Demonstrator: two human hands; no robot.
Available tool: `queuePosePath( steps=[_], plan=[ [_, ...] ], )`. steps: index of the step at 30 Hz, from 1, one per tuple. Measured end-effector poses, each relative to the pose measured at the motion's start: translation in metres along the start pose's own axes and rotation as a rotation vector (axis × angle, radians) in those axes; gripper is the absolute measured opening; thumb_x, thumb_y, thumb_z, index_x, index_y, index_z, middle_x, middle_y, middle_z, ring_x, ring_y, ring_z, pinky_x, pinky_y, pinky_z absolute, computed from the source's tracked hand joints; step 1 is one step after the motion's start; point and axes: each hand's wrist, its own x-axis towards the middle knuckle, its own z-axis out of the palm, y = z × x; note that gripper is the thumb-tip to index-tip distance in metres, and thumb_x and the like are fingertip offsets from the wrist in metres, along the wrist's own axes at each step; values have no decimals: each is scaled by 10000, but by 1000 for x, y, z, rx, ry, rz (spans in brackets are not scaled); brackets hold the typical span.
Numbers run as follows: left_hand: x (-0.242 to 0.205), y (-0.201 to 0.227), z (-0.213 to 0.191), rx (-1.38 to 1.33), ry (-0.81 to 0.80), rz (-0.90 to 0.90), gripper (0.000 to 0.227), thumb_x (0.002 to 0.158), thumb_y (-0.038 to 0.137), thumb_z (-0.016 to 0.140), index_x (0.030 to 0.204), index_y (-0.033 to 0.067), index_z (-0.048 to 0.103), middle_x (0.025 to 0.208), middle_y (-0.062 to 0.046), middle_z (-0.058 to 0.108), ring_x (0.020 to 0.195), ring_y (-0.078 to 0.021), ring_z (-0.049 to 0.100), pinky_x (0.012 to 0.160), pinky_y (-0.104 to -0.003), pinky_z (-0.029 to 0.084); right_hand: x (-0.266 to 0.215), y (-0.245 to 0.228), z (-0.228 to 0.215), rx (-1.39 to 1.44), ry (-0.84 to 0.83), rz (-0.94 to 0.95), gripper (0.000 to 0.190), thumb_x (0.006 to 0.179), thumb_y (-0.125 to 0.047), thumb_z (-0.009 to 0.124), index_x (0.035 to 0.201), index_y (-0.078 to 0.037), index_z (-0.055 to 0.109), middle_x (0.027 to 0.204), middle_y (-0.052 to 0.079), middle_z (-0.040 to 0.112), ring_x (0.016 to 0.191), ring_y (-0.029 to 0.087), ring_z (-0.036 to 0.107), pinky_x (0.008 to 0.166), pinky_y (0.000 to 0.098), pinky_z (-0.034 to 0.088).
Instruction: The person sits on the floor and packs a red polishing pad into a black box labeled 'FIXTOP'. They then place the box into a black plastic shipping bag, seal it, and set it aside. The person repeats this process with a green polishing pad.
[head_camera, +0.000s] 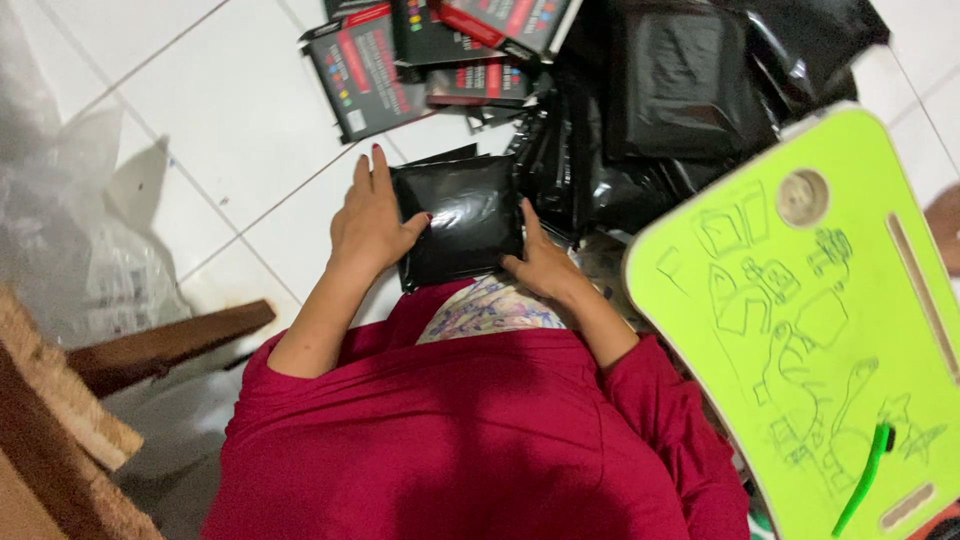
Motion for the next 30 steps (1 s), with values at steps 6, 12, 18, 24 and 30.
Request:
queuePosePath(
  steps=[6,12,18,24,30],
  plan=[
    [33,44,18,-255,59,269,935,920,299,728,1583,-67,181,1477,-378,404,1290,-599,497,1041,-679,421,-29,-32,-19,85,63,-113,970,930,-296,633,1656,-158,5,1558,382,324,1428,580,359,1174,661,297],
    [186,88,118,-1521,4,-77,809,794,335,757,1509,264,384,1209,-59,703,979,-126,632,884,-366,490,1,-39,-46,67,358,-318,941,913,-221,701,1623,-142,88,1705,158,237,1213,411,645,1042,468,484],
    [321,125,136,-1206,685,-257,984,769,418,734,1542,25,268,1513,-267,423,1395,-420,401,1134,-498,338,45,-53,-90,-15,398,-274,898,936,-208,661,1614,-140,76,1625,273,332,1306,333,608,1055,478,443],
    [360,129,105,-916,831,-601,1315,661,514,892,1615,148,64,1544,-337,224,1363,-515,360,1131,-525,346,83,-52,-114,3,394,-229,906,917,-233,669,1620,-196,98,1497,237,494,1025,289,693,895,424,511],
    [356,111,93,-1281,796,-375,1250,709,80,849,1621,159,-2,1469,-230,556,1239,-369,650,1077,-425,481,87,-60,-119,38,364,-196,928,916,-256,679,1619,-219,75,1528,230,469,1116,272,686,908,414,515]
  ],
)
